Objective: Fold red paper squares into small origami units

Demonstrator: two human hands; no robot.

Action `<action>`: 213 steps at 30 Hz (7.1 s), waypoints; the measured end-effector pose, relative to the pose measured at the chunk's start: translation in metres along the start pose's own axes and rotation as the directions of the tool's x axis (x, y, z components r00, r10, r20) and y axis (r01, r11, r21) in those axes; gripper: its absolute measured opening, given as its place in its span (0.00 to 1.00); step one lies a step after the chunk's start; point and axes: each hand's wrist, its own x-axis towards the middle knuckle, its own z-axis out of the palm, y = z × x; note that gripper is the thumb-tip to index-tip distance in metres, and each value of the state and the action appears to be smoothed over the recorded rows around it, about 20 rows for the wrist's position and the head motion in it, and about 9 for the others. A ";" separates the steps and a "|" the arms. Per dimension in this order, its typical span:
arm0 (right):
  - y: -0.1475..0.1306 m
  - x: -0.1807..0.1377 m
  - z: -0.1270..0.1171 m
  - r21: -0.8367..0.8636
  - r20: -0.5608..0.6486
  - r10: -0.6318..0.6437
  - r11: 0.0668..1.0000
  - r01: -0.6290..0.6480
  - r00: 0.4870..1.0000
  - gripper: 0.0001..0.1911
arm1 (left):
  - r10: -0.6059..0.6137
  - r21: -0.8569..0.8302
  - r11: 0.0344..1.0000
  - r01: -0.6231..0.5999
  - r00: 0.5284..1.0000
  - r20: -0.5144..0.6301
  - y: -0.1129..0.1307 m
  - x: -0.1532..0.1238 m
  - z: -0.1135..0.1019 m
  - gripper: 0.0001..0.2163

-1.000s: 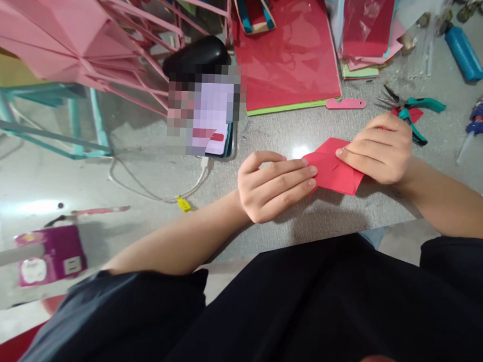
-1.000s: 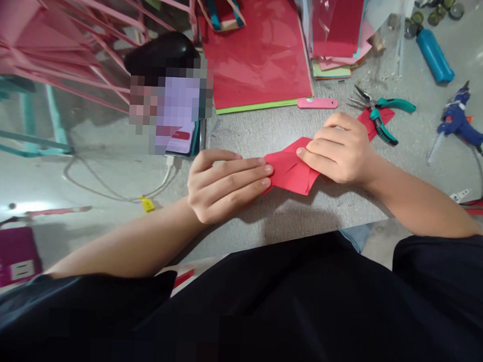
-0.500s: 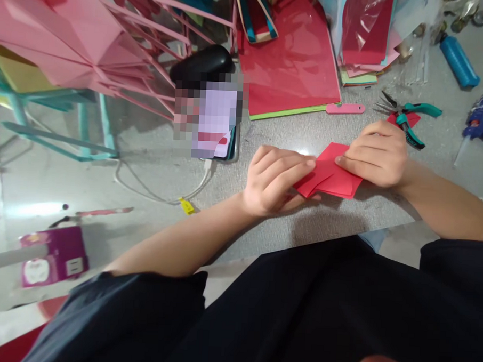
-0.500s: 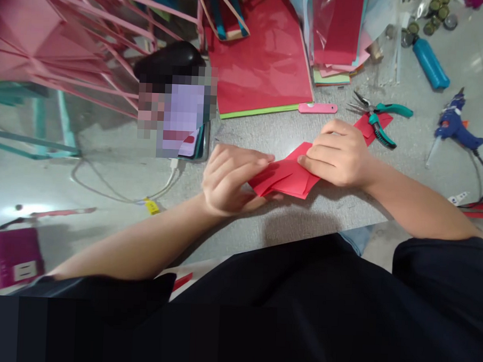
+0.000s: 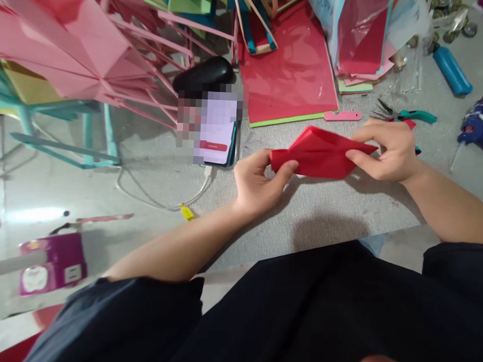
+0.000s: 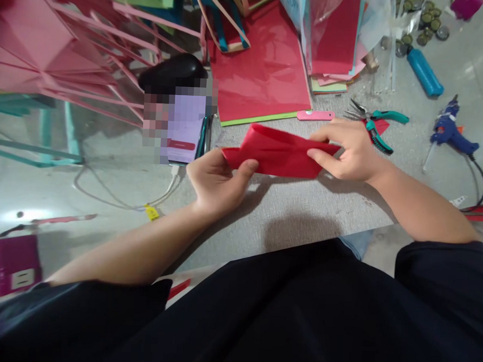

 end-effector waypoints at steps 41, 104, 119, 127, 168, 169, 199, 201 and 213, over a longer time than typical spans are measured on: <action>-0.019 0.008 0.009 -0.146 0.281 0.602 0.797 -0.586 0.748 0.21 | 0.051 0.500 0.837 -0.220 0.943 0.329 -0.006 -0.003 0.001 0.11; -0.013 -0.009 0.016 0.216 0.442 0.147 0.940 -0.264 0.885 0.28 | 0.124 0.271 0.809 -0.522 0.601 0.790 0.026 -0.011 -0.011 0.28; -0.005 -0.006 0.017 0.231 0.478 0.003 0.964 -0.129 0.878 0.08 | 0.104 0.330 0.876 -0.352 0.806 0.583 0.011 -0.009 -0.007 0.21; -0.001 -0.005 0.012 0.097 0.475 0.023 0.992 -0.079 0.880 0.14 | 0.144 0.381 0.829 -0.409 0.814 0.562 0.011 -0.004 -0.007 0.15; -0.025 0.000 0.014 -0.319 0.539 0.370 0.921 -0.222 0.757 0.22 | -0.224 0.487 0.871 -0.063 0.831 0.509 0.004 0.021 0.014 0.05; -0.025 0.000 0.014 -0.318 0.541 0.373 0.921 -0.227 0.754 0.22 | -0.224 0.489 0.870 -0.063 0.834 0.505 0.004 0.021 0.014 0.05; -0.027 -0.001 0.021 -0.267 0.422 0.361 0.926 -0.267 0.831 0.18 | -0.023 0.384 0.759 -0.526 0.568 0.823 0.047 -0.024 -0.008 0.39; -0.025 -0.001 0.021 -0.272 0.419 0.374 0.921 -0.278 0.828 0.18 | -0.039 0.393 0.754 -0.526 0.561 0.827 0.048 -0.024 -0.008 0.39; -0.002 0.016 -0.020 -0.271 0.404 0.295 0.943 -0.195 0.866 0.20 | -0.040 0.370 0.793 -0.483 0.565 0.824 0.047 -0.020 -0.005 0.34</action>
